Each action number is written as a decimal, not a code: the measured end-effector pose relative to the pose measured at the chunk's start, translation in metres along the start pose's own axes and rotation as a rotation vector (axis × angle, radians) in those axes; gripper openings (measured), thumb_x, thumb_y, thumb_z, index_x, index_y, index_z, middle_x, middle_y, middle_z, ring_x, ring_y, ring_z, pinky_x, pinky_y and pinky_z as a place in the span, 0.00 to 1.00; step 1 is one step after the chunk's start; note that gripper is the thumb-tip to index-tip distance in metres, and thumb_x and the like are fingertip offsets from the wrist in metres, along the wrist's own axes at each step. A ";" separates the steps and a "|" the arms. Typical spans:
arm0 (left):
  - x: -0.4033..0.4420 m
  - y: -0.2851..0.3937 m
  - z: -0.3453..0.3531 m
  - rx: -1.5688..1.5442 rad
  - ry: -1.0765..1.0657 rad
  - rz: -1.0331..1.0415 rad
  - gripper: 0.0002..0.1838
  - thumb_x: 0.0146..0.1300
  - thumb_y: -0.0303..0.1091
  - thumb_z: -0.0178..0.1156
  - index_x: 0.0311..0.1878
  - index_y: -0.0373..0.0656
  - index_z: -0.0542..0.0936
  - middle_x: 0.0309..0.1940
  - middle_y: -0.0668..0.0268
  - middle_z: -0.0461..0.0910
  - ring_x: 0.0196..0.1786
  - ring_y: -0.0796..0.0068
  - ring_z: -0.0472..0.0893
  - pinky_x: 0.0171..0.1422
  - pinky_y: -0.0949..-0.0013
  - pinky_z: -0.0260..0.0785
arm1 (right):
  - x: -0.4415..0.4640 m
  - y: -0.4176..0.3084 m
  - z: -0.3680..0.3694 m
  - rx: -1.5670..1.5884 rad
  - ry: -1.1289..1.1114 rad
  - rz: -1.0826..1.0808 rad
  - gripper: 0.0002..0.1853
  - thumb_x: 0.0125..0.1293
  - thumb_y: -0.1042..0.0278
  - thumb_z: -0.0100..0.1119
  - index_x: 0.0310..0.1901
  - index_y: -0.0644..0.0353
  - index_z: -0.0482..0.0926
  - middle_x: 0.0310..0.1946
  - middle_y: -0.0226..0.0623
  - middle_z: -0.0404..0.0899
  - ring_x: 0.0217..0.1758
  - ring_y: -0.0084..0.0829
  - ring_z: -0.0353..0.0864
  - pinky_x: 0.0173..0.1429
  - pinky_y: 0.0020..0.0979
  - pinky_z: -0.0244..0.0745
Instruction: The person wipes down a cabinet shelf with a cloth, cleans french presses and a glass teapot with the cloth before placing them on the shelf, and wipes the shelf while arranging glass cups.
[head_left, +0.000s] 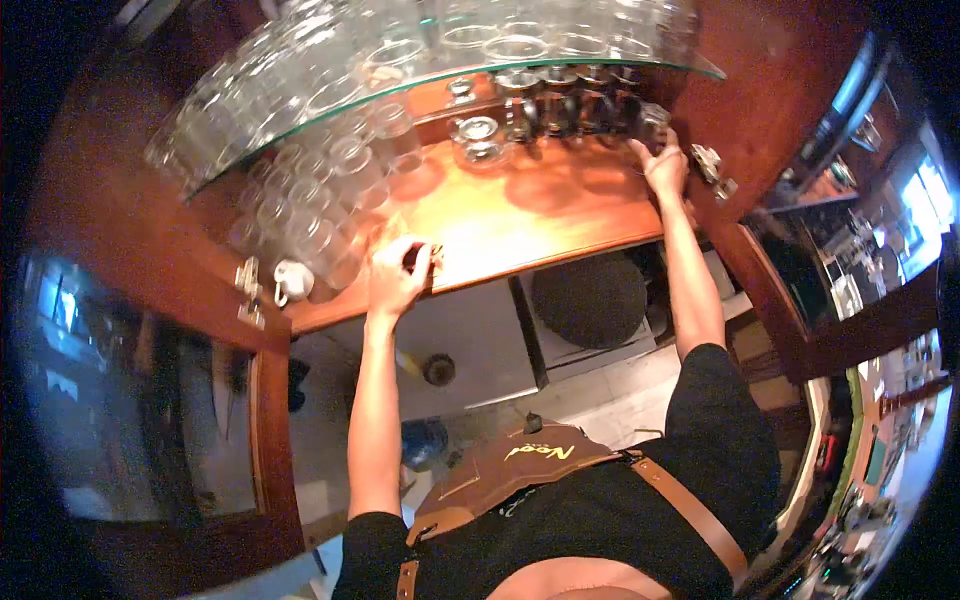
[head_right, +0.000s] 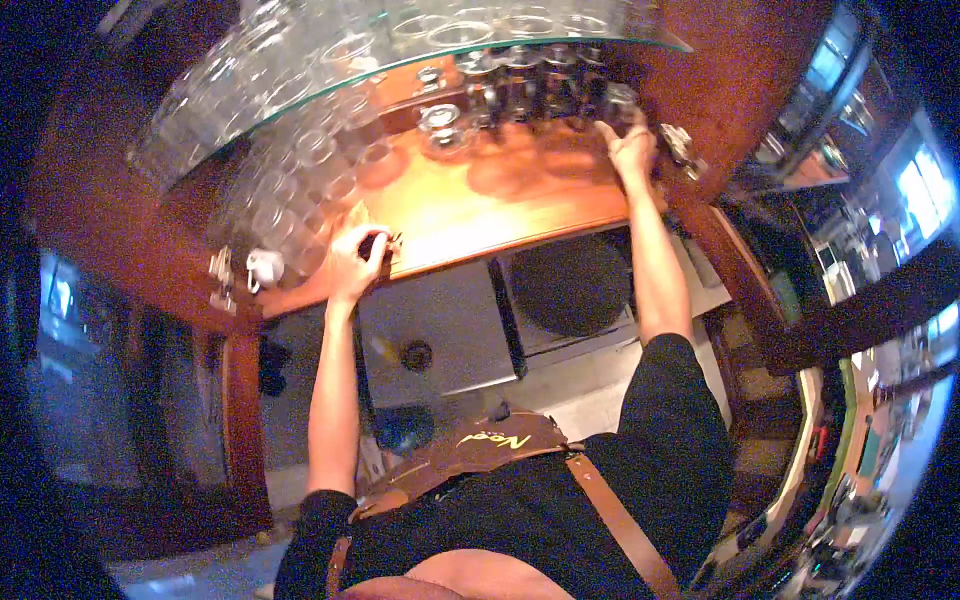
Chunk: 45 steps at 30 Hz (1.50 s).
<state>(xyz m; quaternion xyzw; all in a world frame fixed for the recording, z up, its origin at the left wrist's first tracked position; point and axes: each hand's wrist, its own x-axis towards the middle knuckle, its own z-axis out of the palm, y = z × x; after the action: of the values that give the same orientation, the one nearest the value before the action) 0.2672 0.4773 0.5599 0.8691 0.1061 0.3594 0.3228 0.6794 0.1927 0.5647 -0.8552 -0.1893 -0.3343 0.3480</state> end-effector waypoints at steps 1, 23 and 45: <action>0.000 -0.007 0.001 0.056 0.010 -0.002 0.09 0.65 0.34 0.65 0.38 0.36 0.85 0.30 0.59 0.86 0.32 0.68 0.86 0.40 0.67 0.77 | 0.000 0.002 0.000 -0.014 -0.019 -0.008 0.39 0.55 0.39 0.75 0.57 0.64 0.78 0.47 0.52 0.86 0.53 0.51 0.85 0.55 0.45 0.79; -0.004 -0.016 0.002 0.060 -0.013 0.049 0.08 0.63 0.34 0.63 0.37 0.38 0.85 0.31 0.58 0.86 0.32 0.65 0.85 0.41 0.63 0.77 | -0.121 -0.312 0.073 0.731 -0.349 -0.555 0.47 0.53 0.47 0.78 0.69 0.64 0.67 0.56 0.50 0.80 0.62 0.44 0.79 0.68 0.42 0.73; -0.002 -0.003 0.001 0.033 -0.017 0.021 0.06 0.66 0.29 0.62 0.40 0.37 0.85 0.33 0.58 0.86 0.34 0.69 0.87 0.42 0.69 0.79 | -0.098 -0.253 0.043 0.694 -0.335 -0.310 0.40 0.45 0.37 0.79 0.53 0.60 0.79 0.48 0.47 0.84 0.52 0.44 0.84 0.59 0.43 0.79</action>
<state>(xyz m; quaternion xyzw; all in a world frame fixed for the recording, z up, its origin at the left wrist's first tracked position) 0.2668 0.4776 0.5563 0.8785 0.1001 0.3535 0.3053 0.4890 0.3881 0.5914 -0.6911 -0.4712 -0.1551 0.5256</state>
